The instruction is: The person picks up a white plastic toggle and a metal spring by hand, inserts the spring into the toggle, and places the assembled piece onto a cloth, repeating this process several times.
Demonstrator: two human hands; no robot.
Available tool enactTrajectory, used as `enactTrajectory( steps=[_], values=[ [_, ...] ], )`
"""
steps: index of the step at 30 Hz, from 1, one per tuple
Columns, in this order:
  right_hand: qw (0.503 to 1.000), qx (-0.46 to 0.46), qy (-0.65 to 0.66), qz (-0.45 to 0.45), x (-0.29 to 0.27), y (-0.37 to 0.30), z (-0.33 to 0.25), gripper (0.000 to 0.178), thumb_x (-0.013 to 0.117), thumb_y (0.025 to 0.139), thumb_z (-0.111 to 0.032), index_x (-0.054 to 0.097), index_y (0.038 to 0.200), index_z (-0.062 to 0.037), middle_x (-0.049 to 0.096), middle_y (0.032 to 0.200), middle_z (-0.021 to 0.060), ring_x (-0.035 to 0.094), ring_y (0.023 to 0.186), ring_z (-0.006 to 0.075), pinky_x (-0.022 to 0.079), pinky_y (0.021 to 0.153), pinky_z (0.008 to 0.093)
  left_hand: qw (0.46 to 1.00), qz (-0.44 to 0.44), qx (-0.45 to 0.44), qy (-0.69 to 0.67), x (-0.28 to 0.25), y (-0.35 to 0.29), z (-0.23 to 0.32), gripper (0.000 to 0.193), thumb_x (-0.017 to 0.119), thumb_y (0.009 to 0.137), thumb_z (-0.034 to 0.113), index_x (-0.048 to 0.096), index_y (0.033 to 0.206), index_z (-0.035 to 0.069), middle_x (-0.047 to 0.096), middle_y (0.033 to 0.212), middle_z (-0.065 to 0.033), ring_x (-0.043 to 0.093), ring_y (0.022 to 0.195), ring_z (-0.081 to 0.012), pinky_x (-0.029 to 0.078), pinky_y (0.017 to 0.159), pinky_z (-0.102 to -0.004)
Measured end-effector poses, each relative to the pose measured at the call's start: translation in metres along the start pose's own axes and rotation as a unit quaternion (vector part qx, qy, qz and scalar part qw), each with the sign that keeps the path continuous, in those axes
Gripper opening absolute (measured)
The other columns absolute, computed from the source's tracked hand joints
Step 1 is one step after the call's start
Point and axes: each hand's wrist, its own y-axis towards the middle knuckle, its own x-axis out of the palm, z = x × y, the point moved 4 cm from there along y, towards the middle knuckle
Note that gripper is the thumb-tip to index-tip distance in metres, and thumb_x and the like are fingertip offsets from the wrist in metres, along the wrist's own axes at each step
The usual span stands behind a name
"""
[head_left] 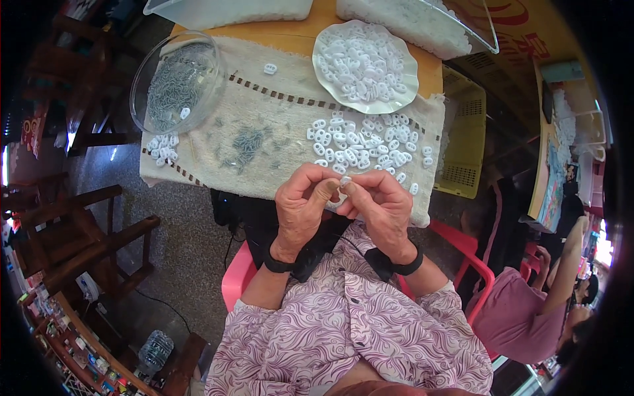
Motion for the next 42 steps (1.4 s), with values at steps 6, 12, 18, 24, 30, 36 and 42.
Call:
enactTrajectory(
  steps=[6, 12, 18, 24, 30, 36, 42],
  values=[
    [0.998, -0.022, -0.055, -0.004, -0.001, 0.001, 0.003, 0.011, 0.062, 0.09, -0.003, 0.059, 0.099, 0.0019, 0.066, 0.079, 0.0062, 0.065, 0.064, 0.0086, 0.052, 0.052, 0.0185, 0.998, 0.029, 0.024, 0.054, 0.001, -0.002, -0.006, 0.011, 0.063, 0.091, 0.01, 0.061, 0.087, 0.0, 0.059, 0.073, -0.0023, 0.054, 0.061, -0.0064, 0.043, 0.053, -0.0213],
    [0.998, -0.031, -0.052, 0.007, 0.0, 0.0, 0.004, 0.009, 0.062, 0.09, -0.002, 0.059, 0.097, 0.0026, 0.066, 0.078, 0.0066, 0.065, 0.063, 0.0085, 0.052, 0.05, 0.0184, 0.998, 0.045, 0.001, 0.05, 0.005, -0.003, -0.009, 0.014, 0.064, 0.09, 0.012, 0.06, 0.084, 0.0, 0.059, 0.069, -0.0013, 0.053, 0.058, -0.0063, 0.042, 0.052, -0.0217],
    [0.999, -0.017, -0.048, 0.016, -0.008, -0.001, 0.01, 0.01, 0.061, 0.09, -0.002, 0.058, 0.097, 0.0038, 0.066, 0.081, 0.0091, 0.066, 0.063, 0.0108, 0.052, 0.05, 0.0193, 0.997, 0.03, -0.012, 0.075, 0.011, -0.005, -0.012, 0.012, 0.062, 0.092, 0.01, 0.061, 0.086, 0.0, 0.061, 0.072, -0.0015, 0.054, 0.06, -0.0063, 0.044, 0.053, -0.0217],
    [0.999, 0.05, 0.012, 0.005, -0.009, 0.007, 0.005, 0.015, 0.059, 0.092, -0.005, 0.059, 0.103, 0.0053, 0.067, 0.085, 0.0124, 0.066, 0.065, 0.0141, 0.053, 0.056, 0.0233, 0.997, 0.061, -0.038, -0.014, 0.011, -0.002, -0.004, 0.011, 0.059, 0.093, 0.009, 0.062, 0.094, -0.001, 0.064, 0.076, -0.002, 0.058, 0.066, -0.0057, 0.046, 0.059, -0.021],
    [0.998, 0.047, 0.029, -0.014, -0.007, 0.007, 0.007, 0.015, 0.058, 0.092, -0.005, 0.058, 0.103, 0.0056, 0.067, 0.083, 0.0116, 0.067, 0.068, 0.0131, 0.055, 0.057, 0.0225, 0.997, 0.023, 0.005, 0.071, 0.002, -0.001, -0.009, 0.011, 0.06, 0.093, 0.01, 0.061, 0.095, -0.001, 0.063, 0.074, -0.0034, 0.059, 0.065, -0.0072, 0.047, 0.058, -0.0215],
    [0.998, 0.046, -0.03, -0.012, -0.009, 0.007, 0.01, 0.014, 0.061, 0.09, -0.003, 0.06, 0.102, 0.0036, 0.067, 0.086, 0.0091, 0.066, 0.07, 0.0122, 0.054, 0.059, 0.0225, 0.996, 0.042, 0.005, 0.078, 0.004, -0.002, -0.014, 0.013, 0.059, 0.094, 0.013, 0.059, 0.089, 0.0, 0.059, 0.068, -0.002, 0.055, 0.06, -0.0073, 0.045, 0.054, -0.0221],
    [1.0, -0.004, -0.007, -0.02, -0.005, 0.005, 0.009, 0.012, 0.062, 0.088, 0.0, 0.06, 0.1, 0.0032, 0.067, 0.085, 0.0092, 0.066, 0.067, 0.0123, 0.054, 0.056, 0.0218, 0.996, 0.032, -0.022, 0.078, 0.004, -0.005, -0.018, 0.017, 0.057, 0.096, 0.016, 0.056, 0.092, 0.0, 0.059, 0.075, 0.0001, 0.051, 0.062, -0.0038, 0.042, 0.054, -0.0188]
  ],
)
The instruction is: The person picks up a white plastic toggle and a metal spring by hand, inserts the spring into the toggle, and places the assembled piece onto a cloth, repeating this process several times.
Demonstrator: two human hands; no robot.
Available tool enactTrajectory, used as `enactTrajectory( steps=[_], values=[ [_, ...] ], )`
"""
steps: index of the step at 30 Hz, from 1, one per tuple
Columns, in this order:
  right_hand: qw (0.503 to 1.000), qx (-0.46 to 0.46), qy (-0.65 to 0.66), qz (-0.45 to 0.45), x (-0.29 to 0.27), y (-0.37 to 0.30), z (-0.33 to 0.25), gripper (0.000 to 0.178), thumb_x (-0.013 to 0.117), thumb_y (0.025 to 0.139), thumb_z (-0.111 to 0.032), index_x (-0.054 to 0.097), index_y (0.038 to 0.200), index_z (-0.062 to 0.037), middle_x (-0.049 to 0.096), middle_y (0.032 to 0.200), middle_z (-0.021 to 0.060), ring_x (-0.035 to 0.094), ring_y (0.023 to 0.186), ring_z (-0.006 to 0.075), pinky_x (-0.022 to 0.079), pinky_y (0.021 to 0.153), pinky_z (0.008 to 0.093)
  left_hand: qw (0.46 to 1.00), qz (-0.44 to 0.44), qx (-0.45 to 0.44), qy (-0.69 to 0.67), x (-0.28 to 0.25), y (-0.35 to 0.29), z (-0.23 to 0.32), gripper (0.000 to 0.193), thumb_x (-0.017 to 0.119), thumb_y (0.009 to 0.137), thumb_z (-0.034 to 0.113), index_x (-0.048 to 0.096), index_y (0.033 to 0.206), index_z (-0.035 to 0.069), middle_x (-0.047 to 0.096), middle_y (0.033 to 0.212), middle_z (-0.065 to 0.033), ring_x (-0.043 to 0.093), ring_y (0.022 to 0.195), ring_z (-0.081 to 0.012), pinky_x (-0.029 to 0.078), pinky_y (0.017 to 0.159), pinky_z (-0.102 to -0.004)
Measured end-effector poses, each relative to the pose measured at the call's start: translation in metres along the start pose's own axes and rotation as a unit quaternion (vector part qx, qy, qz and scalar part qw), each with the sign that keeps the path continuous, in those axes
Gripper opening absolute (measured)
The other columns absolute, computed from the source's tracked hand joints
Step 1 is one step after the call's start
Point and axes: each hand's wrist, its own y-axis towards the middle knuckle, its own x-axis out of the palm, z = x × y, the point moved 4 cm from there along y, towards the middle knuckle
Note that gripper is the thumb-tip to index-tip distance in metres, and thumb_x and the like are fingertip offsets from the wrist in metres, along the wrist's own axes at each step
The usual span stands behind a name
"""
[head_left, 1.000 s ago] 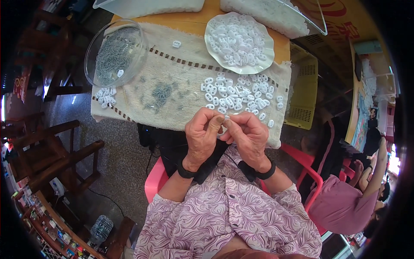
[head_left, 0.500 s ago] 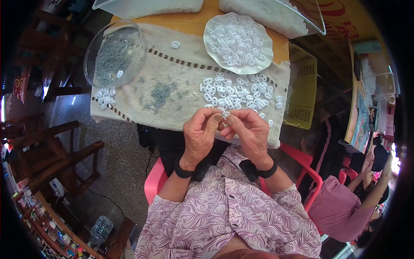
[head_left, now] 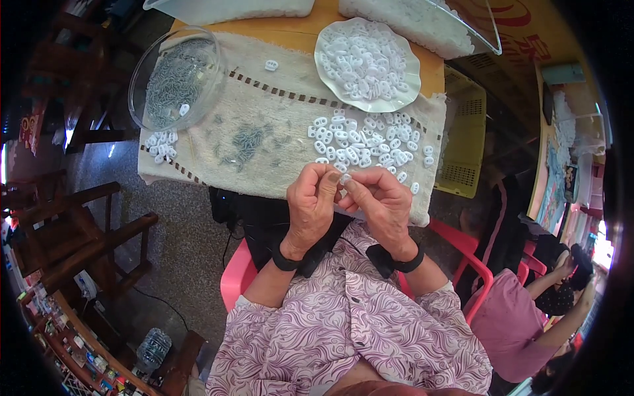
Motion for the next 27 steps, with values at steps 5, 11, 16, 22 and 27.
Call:
enactTrajectory(
  steps=[5, 11, 16, 22, 27],
  values=[
    [0.999, -0.03, -0.035, 0.015, 0.0013, -0.0011, -0.0023, 0.01, 0.062, 0.088, 0.002, 0.059, 0.097, 0.003, 0.066, 0.082, 0.0084, 0.066, 0.067, 0.0116, 0.054, 0.055, 0.0212, 0.999, 0.024, 0.023, 0.004, 0.0052, 0.0012, 0.0036, 0.013, 0.058, 0.094, 0.01, 0.055, 0.085, 0.001, 0.054, 0.062, -0.0009, 0.05, 0.054, -0.0063, 0.04, 0.048, -0.0236],
    [0.989, -0.085, -0.116, 0.025, 0.0006, -0.0008, -0.0028, 0.006, 0.062, 0.087, 0.004, 0.059, 0.093, 0.0031, 0.064, 0.077, 0.0064, 0.065, 0.064, 0.0098, 0.055, 0.053, 0.0213, 0.998, 0.028, 0.035, 0.039, 0.0089, -0.0023, 0.0065, 0.013, 0.058, 0.094, 0.01, 0.055, 0.085, 0.001, 0.055, 0.063, -0.0015, 0.049, 0.056, -0.0062, 0.041, 0.05, -0.0236],
    [0.994, -0.066, -0.088, 0.022, -0.001, 0.0024, 0.0032, 0.007, 0.061, 0.088, 0.003, 0.059, 0.094, 0.0035, 0.065, 0.078, 0.0071, 0.065, 0.064, 0.0095, 0.054, 0.053, 0.021, 0.998, 0.038, 0.017, 0.047, 0.0074, -0.0036, 0.0014, 0.016, 0.055, 0.097, 0.014, 0.056, 0.088, 0.001, 0.058, 0.071, 0.0015, 0.049, 0.064, -0.0021, 0.042, 0.055, -0.0183],
    [0.999, 0.046, 0.016, 0.007, -0.003, 0.0065, 0.0057, 0.013, 0.06, 0.091, -0.004, 0.06, 0.102, 0.0027, 0.067, 0.084, 0.0098, 0.064, 0.068, 0.0112, 0.052, 0.058, 0.0226, 0.995, 0.041, -0.055, -0.074, 0.003, -0.0016, 0.0032, 0.015, 0.057, 0.095, 0.013, 0.06, 0.092, -0.001, 0.061, 0.074, -0.0018, 0.056, 0.065, -0.0052, 0.046, 0.057, -0.0201],
    [0.999, 0.044, 0.028, 0.007, -0.0014, 0.0067, 0.0039, 0.013, 0.059, 0.091, -0.003, 0.058, 0.102, 0.005, 0.066, 0.081, 0.0091, 0.065, 0.068, 0.0109, 0.054, 0.059, 0.0224, 0.998, 0.019, -0.05, -0.045, 0.002, -0.0018, 0.0015, 0.016, 0.055, 0.097, 0.015, 0.06, 0.097, -0.001, 0.062, 0.08, -0.0017, 0.057, 0.069, -0.0047, 0.048, 0.062, -0.0186]
  ],
)
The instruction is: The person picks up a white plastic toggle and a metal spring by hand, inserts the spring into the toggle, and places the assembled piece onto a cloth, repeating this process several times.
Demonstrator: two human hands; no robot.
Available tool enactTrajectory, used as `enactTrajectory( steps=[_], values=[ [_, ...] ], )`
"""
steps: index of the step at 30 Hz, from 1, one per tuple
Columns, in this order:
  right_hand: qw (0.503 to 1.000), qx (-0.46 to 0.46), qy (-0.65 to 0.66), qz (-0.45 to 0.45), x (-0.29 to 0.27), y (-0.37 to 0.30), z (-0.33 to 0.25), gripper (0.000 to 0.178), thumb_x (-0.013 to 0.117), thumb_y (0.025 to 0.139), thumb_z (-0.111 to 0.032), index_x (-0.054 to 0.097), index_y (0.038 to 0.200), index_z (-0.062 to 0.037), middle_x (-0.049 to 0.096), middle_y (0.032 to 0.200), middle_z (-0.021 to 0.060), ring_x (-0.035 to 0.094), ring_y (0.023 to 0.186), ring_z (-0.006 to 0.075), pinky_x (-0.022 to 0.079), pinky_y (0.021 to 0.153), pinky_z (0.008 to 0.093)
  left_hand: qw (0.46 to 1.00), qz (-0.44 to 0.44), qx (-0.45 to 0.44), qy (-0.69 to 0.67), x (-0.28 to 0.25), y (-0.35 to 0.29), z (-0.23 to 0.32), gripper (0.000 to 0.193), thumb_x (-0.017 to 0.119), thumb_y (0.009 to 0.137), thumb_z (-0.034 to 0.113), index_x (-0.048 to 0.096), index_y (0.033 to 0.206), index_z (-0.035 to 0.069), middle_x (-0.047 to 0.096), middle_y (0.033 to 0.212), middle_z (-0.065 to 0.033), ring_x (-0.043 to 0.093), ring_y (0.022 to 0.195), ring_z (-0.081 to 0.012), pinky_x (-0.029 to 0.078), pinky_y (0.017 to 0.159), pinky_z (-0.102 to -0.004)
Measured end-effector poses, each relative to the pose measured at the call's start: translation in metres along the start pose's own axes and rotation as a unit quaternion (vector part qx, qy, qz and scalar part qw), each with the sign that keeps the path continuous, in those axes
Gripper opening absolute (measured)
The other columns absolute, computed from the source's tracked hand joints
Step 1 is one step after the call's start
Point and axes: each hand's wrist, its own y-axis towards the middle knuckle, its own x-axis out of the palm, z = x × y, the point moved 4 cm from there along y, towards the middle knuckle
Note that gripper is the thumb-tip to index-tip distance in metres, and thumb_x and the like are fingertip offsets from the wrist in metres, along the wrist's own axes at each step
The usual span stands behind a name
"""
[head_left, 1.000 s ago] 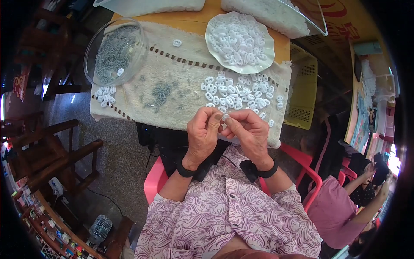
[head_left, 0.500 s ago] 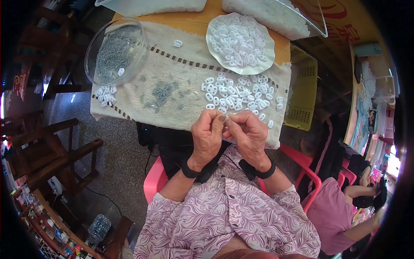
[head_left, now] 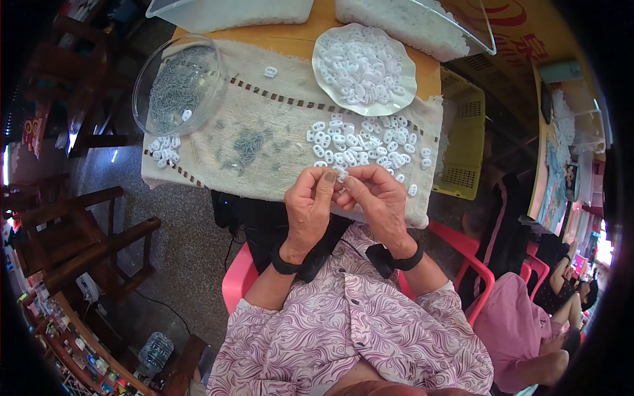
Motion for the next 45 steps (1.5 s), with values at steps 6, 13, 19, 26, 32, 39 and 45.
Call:
enactTrajectory(
  steps=[6, 13, 19, 26, 32, 39, 45],
  values=[
    [1.0, 0.002, -0.018, 0.001, -0.007, 0.001, 0.0, 0.014, 0.061, 0.09, -0.004, 0.058, 0.101, 0.0046, 0.065, 0.08, 0.0077, 0.064, 0.068, 0.0105, 0.053, 0.058, 0.0214, 0.999, 0.017, -0.034, -0.006, -0.006, 0.002, 0.011, 0.015, 0.058, 0.094, 0.013, 0.061, 0.094, -0.001, 0.063, 0.077, -0.0026, 0.057, 0.061, -0.0063, 0.046, 0.055, -0.0202],
    [0.999, 0.006, -0.03, 0.031, -0.019, 0.006, -0.004, 0.014, 0.063, 0.089, -0.006, 0.06, 0.099, 0.0036, 0.065, 0.078, 0.0066, 0.064, 0.065, 0.0099, 0.051, 0.054, 0.0203, 0.961, 0.054, 0.13, 0.236, -0.038, 0.015, 0.024, 0.008, 0.062, 0.089, 0.005, 0.064, 0.094, -0.001, 0.062, 0.083, -0.0041, 0.056, 0.062, -0.0082, 0.046, 0.058, -0.0228],
    [0.999, 0.023, -0.036, 0.028, -0.021, 0.005, -0.004, 0.014, 0.064, 0.088, -0.005, 0.06, 0.098, 0.0026, 0.065, 0.076, 0.0066, 0.063, 0.063, 0.0106, 0.05, 0.055, 0.021, 0.906, 0.042, 0.197, 0.371, -0.024, 0.015, 0.032, 0.014, 0.067, 0.079, -0.001, 0.064, 0.093, 0.0, 0.059, 0.082, -0.0111, 0.06, 0.067, -0.0194, 0.047, 0.059, -0.0296],
    [0.999, 0.018, -0.037, 0.033, -0.024, 0.004, -0.007, 0.015, 0.064, 0.088, -0.007, 0.061, 0.098, 0.0029, 0.065, 0.076, 0.006, 0.063, 0.064, 0.0096, 0.05, 0.054, 0.0203, 0.864, -0.006, 0.229, 0.449, -0.01, 0.017, 0.033, 0.027, 0.067, 0.074, -0.002, 0.061, 0.099, 0.001, 0.054, 0.085, -0.012, 0.055, 0.081, -0.0312, 0.046, 0.068, -0.0402],
    [0.998, 0.016, -0.048, 0.031, -0.024, 0.003, -0.007, 0.013, 0.064, 0.088, -0.006, 0.062, 0.098, 0.0024, 0.064, 0.075, 0.006, 0.063, 0.063, 0.01, 0.049, 0.054, 0.0208, 0.837, -0.009, 0.238, 0.494, -0.006, 0.017, 0.033, 0.026, 0.068, 0.074, 0.001, 0.06, 0.099, 0.002, 0.052, 0.087, -0.0124, 0.055, 0.084, -0.0313, 0.046, 0.07, -0.0405],
    [0.999, 0.009, -0.037, 0.033, -0.023, 0.002, -0.01, 0.012, 0.063, 0.088, -0.005, 0.061, 0.098, 0.0026, 0.064, 0.074, 0.0058, 0.063, 0.062, 0.0101, 0.049, 0.054, 0.0209, 0.941, -0.014, 0.178, 0.288, -0.019, 0.014, 0.024, 0.02, 0.069, 0.079, 0.001, 0.06, 0.098, 0.0, 0.062, 0.089, -0.0092, 0.062, 0.075, -0.0223, 0.051, 0.064, -0.0325],
    [0.999, 0.007, -0.046, 0.025, -0.02, -0.001, -0.014, 0.012, 0.063, 0.088, -0.005, 0.061, 0.097, 0.0026, 0.064, 0.073, 0.006, 0.062, 0.062, 0.0096, 0.048, 0.054, 0.0209, 0.981, -0.07, -0.059, -0.173, -0.02, 0.012, 0.021, 0.017, 0.064, 0.088, 0.002, 0.061, 0.105, -0.002, 0.067, 0.091, -0.0093, 0.064, 0.072, -0.0129, 0.057, 0.065, -0.0276]
  ],
)
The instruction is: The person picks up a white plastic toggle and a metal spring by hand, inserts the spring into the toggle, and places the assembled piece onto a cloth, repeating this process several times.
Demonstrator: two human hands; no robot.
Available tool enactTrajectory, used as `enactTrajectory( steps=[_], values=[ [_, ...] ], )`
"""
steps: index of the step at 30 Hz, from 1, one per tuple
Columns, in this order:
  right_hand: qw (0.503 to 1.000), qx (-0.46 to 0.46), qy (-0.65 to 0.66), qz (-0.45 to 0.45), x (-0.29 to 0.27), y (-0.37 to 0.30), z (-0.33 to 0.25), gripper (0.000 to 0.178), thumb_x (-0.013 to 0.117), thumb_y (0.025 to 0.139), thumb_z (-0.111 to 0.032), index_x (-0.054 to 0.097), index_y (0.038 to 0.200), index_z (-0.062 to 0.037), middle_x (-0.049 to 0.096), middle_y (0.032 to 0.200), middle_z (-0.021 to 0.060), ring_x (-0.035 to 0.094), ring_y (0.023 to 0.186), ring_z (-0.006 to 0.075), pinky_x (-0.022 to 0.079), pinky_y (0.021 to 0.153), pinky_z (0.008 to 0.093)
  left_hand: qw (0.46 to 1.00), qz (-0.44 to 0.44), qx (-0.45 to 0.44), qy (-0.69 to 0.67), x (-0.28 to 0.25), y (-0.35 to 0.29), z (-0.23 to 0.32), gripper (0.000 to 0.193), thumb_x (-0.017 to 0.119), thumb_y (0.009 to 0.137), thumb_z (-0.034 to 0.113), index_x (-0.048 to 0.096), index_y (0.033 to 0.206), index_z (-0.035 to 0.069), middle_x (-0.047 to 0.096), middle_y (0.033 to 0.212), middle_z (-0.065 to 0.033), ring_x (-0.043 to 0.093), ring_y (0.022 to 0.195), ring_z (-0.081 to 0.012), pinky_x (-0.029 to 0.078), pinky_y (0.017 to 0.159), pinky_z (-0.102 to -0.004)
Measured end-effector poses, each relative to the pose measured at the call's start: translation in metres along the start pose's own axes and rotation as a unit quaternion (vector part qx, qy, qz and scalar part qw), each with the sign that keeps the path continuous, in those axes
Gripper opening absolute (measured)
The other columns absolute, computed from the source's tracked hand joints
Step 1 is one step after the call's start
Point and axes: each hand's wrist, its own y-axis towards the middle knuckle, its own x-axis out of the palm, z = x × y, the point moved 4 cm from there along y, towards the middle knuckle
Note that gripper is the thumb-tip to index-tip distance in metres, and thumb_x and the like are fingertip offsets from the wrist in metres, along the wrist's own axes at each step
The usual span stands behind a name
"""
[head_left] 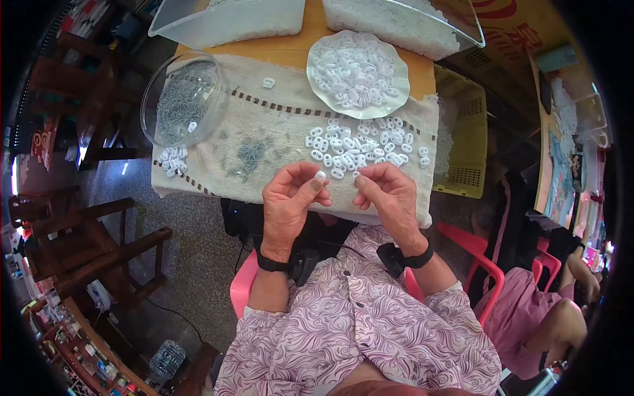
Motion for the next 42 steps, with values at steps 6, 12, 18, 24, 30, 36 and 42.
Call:
enactTrajectory(
  steps=[6, 12, 18, 24, 30, 36, 42],
  values=[
    [1.0, 0.001, -0.003, 0.001, 0.001, -0.002, 0.002, 0.012, 0.063, 0.088, -0.005, 0.061, 0.098, 0.0022, 0.064, 0.072, 0.0057, 0.061, 0.061, 0.0092, 0.048, 0.054, 0.0205, 0.992, -0.039, -0.041, -0.11, -0.003, -0.002, -0.009, 0.027, 0.06, 0.09, 0.003, 0.059, 0.117, -0.001, 0.066, 0.095, -0.0119, 0.066, 0.077, -0.0143, 0.059, 0.068, -0.0296],
    [1.0, 0.003, -0.001, -0.01, 0.004, -0.003, 0.001, 0.013, 0.064, 0.088, -0.005, 0.06, 0.098, 0.0025, 0.064, 0.072, 0.0057, 0.061, 0.061, 0.0094, 0.047, 0.054, 0.0206, 0.987, -0.049, -0.061, -0.143, -0.001, -0.002, -0.011, 0.027, 0.059, 0.091, 0.003, 0.058, 0.117, -0.002, 0.067, 0.096, -0.0121, 0.066, 0.079, -0.0148, 0.059, 0.069, -0.0309],
    [1.0, 0.007, 0.004, -0.016, 0.006, -0.008, -0.004, 0.013, 0.064, 0.088, -0.005, 0.06, 0.099, 0.0021, 0.064, 0.072, 0.0056, 0.062, 0.062, 0.0096, 0.047, 0.053, 0.0206, 0.991, -0.042, -0.047, -0.122, 0.006, -0.003, -0.011, 0.031, 0.06, 0.09, 0.003, 0.057, 0.121, -0.002, 0.066, 0.098, -0.0117, 0.065, 0.08, -0.0139, 0.058, 0.071, -0.0302],
    [1.0, 0.014, 0.014, -0.024, 0.008, -0.011, -0.007, 0.014, 0.063, 0.088, -0.005, 0.061, 0.1, 0.0019, 0.064, 0.074, 0.0054, 0.062, 0.062, 0.0095, 0.048, 0.053, 0.0206, 0.994, -0.048, -0.042, -0.084, 0.006, -0.004, -0.016, 0.035, 0.059, 0.091, 0.003, 0.055, 0.125, -0.001, 0.064, 0.099, -0.0094, 0.063, 0.081, -0.0123, 0.057, 0.073, -0.0287],
    [1.0, 0.01, 0.017, -0.023, 0.007, -0.011, -0.006, 0.014, 0.063, 0.089, -0.005, 0.061, 0.101, 0.002, 0.064, 0.074, 0.0053, 0.062, 0.063, 0.0092, 0.048, 0.054, 0.0207, 0.993, -0.055, -0.034, -0.094, 0.008, -0.003, -0.017, 0.033, 0.058, 0.092, 0.004, 0.055, 0.124, -0.002, 0.064, 0.097, -0.0087, 0.063, 0.081, -0.0121, 0.056, 0.072, -0.028],
    [0.999, 0.012, 0.017, -0.026, 0.008, -0.012, -0.008, 0.014, 0.063, 0.089, -0.004, 0.06, 0.101, 0.0017, 0.064, 0.076, 0.0051, 0.062, 0.063, 0.009, 0.048, 0.054, 0.0206, 0.989, -0.076, -0.038, -0.125, 0.006, -0.002, -0.02, 0.029, 0.058, 0.094, 0.012, 0.058, 0.119, -0.003, 0.064, 0.092, -0.0084, 0.061, 0.074, -0.0112, 0.055, 0.067, -0.0276],
    [0.999, 0.021, 0.023, -0.031, 0.01, -0.013, -0.007, 0.013, 0.062, 0.089, -0.003, 0.06, 0.1, 0.0016, 0.064, 0.076, 0.0047, 0.062, 0.063, 0.0091, 0.048, 0.053, 0.0208, 0.989, -0.053, -0.046, -0.133, 0.004, -0.002, -0.023, 0.028, 0.056, 0.095, 0.022, 0.062, 0.107, -0.003, 0.064, 0.088, -0.0095, 0.062, 0.067, -0.0121, 0.056, 0.061, -0.0282]
  ],
)
